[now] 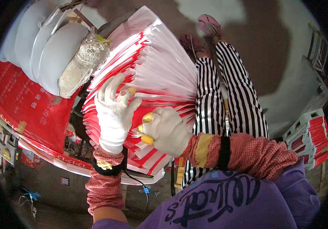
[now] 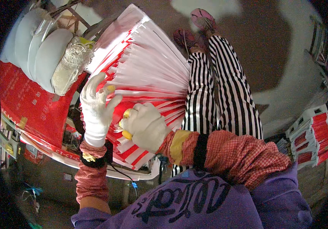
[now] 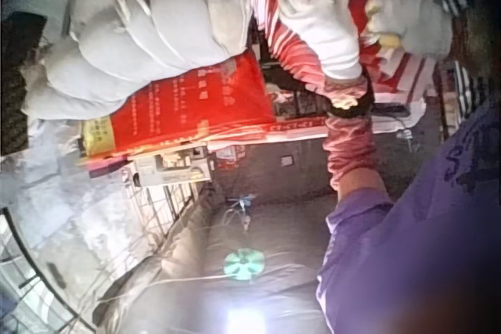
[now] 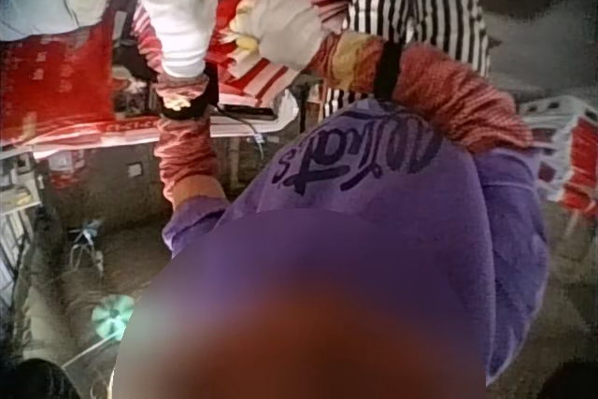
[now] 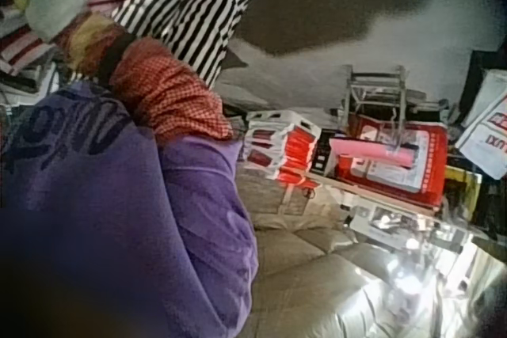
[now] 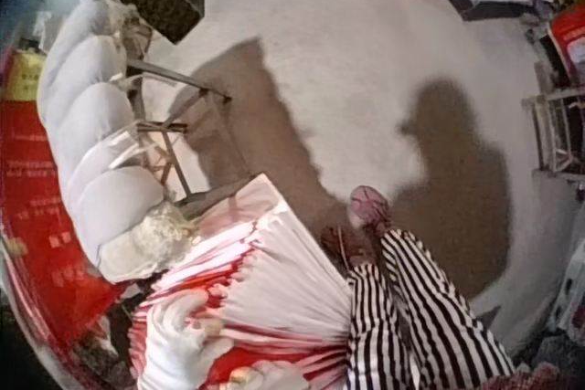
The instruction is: The recorder is sewing bags together using a sewing machine.
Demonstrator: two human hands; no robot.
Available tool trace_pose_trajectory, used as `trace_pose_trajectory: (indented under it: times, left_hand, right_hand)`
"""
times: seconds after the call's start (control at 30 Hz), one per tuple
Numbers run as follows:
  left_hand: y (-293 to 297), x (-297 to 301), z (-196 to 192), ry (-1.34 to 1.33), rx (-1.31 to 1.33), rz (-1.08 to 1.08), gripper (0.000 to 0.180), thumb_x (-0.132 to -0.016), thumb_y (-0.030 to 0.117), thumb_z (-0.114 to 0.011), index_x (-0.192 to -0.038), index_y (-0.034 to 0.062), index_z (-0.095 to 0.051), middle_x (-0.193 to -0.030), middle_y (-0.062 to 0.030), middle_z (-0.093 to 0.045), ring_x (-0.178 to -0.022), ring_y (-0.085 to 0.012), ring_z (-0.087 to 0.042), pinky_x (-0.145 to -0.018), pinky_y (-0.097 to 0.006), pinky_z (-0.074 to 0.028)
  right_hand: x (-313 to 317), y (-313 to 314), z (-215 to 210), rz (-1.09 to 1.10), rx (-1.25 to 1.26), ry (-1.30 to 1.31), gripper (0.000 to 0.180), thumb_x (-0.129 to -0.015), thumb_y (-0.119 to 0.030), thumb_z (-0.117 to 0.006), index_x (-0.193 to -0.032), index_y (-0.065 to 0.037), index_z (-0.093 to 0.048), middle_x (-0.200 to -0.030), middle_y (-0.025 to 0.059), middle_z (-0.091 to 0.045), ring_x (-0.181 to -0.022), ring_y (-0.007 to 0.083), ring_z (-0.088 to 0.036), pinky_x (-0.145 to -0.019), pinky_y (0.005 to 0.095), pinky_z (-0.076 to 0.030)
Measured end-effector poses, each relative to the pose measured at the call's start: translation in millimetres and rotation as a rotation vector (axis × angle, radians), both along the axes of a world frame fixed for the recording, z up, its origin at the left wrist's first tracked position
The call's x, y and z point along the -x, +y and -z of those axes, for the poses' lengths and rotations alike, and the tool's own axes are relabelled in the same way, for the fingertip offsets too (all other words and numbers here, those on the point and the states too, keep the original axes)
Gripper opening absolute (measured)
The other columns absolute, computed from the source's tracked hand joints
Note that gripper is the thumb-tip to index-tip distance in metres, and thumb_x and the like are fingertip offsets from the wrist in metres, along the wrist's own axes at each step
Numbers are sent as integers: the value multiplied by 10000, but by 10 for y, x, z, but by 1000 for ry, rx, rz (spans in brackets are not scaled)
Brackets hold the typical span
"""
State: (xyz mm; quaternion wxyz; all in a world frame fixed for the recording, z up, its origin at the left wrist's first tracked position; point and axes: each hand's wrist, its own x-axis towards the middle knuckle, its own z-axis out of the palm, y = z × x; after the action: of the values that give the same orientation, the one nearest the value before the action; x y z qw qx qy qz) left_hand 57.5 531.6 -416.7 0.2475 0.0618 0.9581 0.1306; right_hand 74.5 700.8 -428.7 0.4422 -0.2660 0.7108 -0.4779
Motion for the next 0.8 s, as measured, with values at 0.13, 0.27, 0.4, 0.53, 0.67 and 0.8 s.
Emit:
trace_pose_trajectory:
  times: [0.13,0.27,0.4,0.53,0.67,0.8]
  left_hand:
    - [-19,-16,-7,-68,-13,-12,330,-625,170,-786,-894,112,-604,-1259,-86,-506,-1156,-280,-470,-903,-432,-375]
    - [4,-97,-12,-65,7,-35,301,-608,176,-793,-836,102,-612,-1235,-90,-515,-1142,-294,-481,-899,-432,-372]
    - [27,-164,-95,-164,70,-96,270,-607,175,-789,-794,100,-609,-1087,-57,-555,-1095,-296,-500,-904,-429,-373]
    - [-42,-256,-208,-172,13,-8,247,-593,151,-779,-727,98,-579,-947,-25,-560,-1067,-288,-512,-927,-427,-380]
    - [-18,-319,-290,-199,-65,-89,252,-575,124,-779,-700,84,-563,-953,-32,-557,-1057,-300,-521,-933,-440,-382]
    - [-8,-316,-300,-198,-95,-108,283,-574,125,-789,-711,86,-544,-947,-39,-552,-1020,-297,-537,-918,-456,-398]
  right_hand:
    - [-49,18,46,-43,9,-21,125,-733,-205,-595,-777,-91,-622,-794,86,-612,-802,256,-584,-678,396,-440]
    - [-7,33,35,-94,-27,-37,215,-822,-328,-585,-858,-122,-635,-836,74,-611,-846,250,-571,-724,381,-438]
    - [37,55,12,-48,-31,7,162,-760,-245,-601,-815,-95,-622,-806,93,-605,-802,261,-582,-685,406,-440]
    - [101,101,152,182,65,-67,258,-752,-219,-627,-963,-70,-620,-928,120,-618,-867,297,-579,-759,409,-445]
    - [252,-1,387,433,-106,-104,370,-716,-172,-670,-1053,-32,-608,-1006,136,-617,-894,315,-576,-779,425,-450]
    - [109,-116,555,354,-210,40,397,-714,-214,-669,-1075,-58,-614,-1015,138,-611,-917,310,-566,-806,417,-451]
